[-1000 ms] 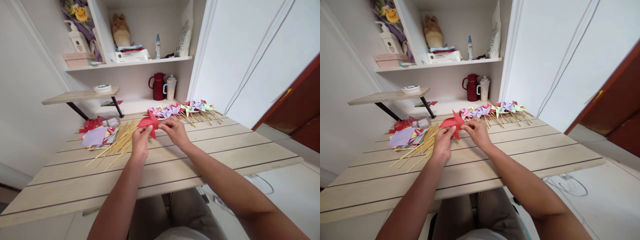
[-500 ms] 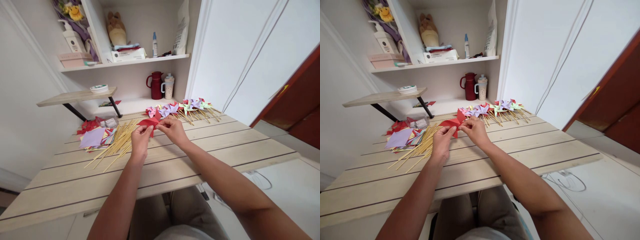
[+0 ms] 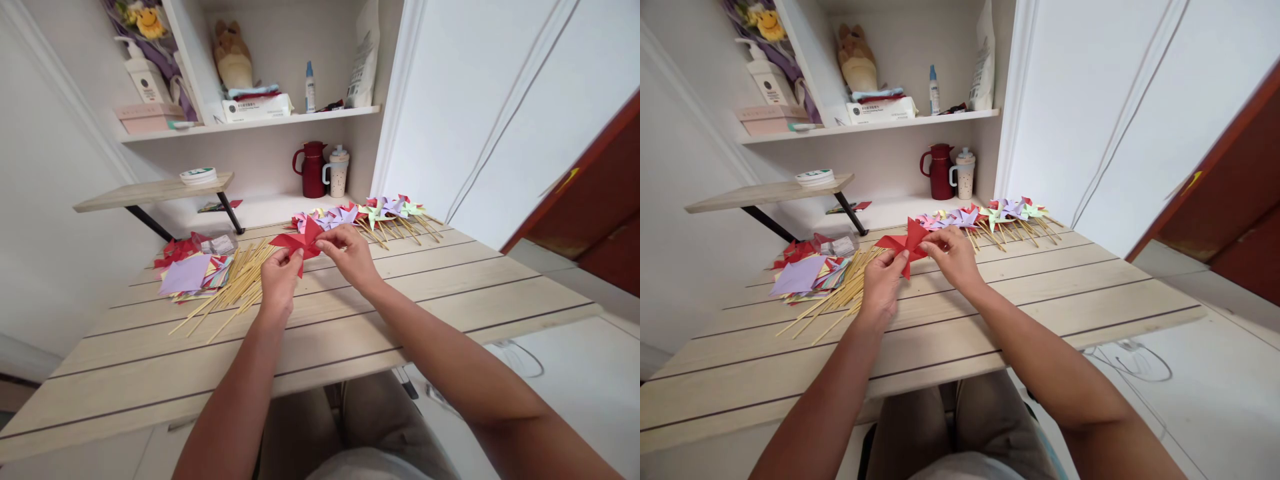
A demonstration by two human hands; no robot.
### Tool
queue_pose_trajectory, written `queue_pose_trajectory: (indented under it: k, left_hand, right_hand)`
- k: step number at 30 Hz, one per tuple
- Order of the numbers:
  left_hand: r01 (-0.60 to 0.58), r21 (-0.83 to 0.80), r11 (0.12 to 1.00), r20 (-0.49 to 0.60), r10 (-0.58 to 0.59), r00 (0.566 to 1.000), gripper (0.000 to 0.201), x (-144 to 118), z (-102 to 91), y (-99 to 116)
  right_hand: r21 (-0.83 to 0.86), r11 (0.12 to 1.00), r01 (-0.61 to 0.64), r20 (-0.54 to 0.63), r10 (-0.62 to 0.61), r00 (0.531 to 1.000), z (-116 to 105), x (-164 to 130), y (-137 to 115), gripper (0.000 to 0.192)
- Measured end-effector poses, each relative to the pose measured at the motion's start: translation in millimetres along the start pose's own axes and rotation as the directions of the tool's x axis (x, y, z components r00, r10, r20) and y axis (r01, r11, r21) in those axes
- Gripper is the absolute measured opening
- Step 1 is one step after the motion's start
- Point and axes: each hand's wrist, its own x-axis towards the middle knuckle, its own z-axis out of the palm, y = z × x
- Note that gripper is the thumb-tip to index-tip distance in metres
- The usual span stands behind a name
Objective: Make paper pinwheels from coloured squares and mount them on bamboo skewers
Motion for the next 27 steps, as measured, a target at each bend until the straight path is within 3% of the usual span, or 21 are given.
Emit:
queue_pose_trajectory:
  k: [2, 4, 8, 13, 15, 19, 22, 27]
  left_hand:
    - [0.018, -0.018, 1.000, 0.009, -0.018, 1.000, 0.014, 0.6, -0.9, -0.5]
    - [0.034, -0.009, 0.999, 0.016, -0.034, 0.999, 0.014, 0.6, -1.5, -1.0]
    - [0.009, 0.086, 0.996, 0.012, -0.010, 1.000, 0.013, -0.3, -1.7, -2.0]
    - [-0.055, 0.199, 0.979, 0.050, 0.046, 0.998, 0.011, -2.1, -0.5, -2.5]
    - [-0.053, 0.189, 0.981, 0.056, 0.043, 0.998, 0.011, -2.2, -0.2, -2.7]
    - [0.035, 0.037, 0.999, 0.028, -0.036, 0.999, 0.015, 0.0, -1.4, -4.0]
    - [0.071, -0.073, 0.995, 0.014, -0.070, 0.997, 0.019, 2.4, -2.8, -5.9]
    - [0.085, -0.141, 0.986, 0.037, -0.081, 0.996, 0.017, 2.4, -2.1, -7.8]
  right_hand:
    - [0.015, 1.000, 0.003, -0.030, -0.002, 1.000, -5.8, 3.1, 0.5, 0.025]
    - [0.036, 0.999, -0.003, -0.024, 0.004, 1.000, -11.5, 6.2, 2.0, 0.047]
    - [0.113, 0.991, -0.065, 0.106, 0.053, 0.993, -15.1, 9.1, 5.2, 0.075]
    - [0.183, 0.958, -0.219, 0.294, 0.159, 0.943, -7.0, 5.0, 7.0, 0.046]
    - [0.213, 0.950, -0.228, 0.319, 0.153, 0.935, -4.1, 3.6, 7.3, 0.045]
    - [0.223, 0.966, -0.134, 0.191, 0.091, 0.977, -3.5, 4.3, 7.2, 0.066]
    - [0.119, 0.993, -0.020, 0.117, 0.006, 0.993, -5.4, 4.9, 6.4, 0.054]
    - [0.037, 0.997, 0.060, 0.165, -0.066, 0.984, -2.1, 0.0, 5.1, 0.031]
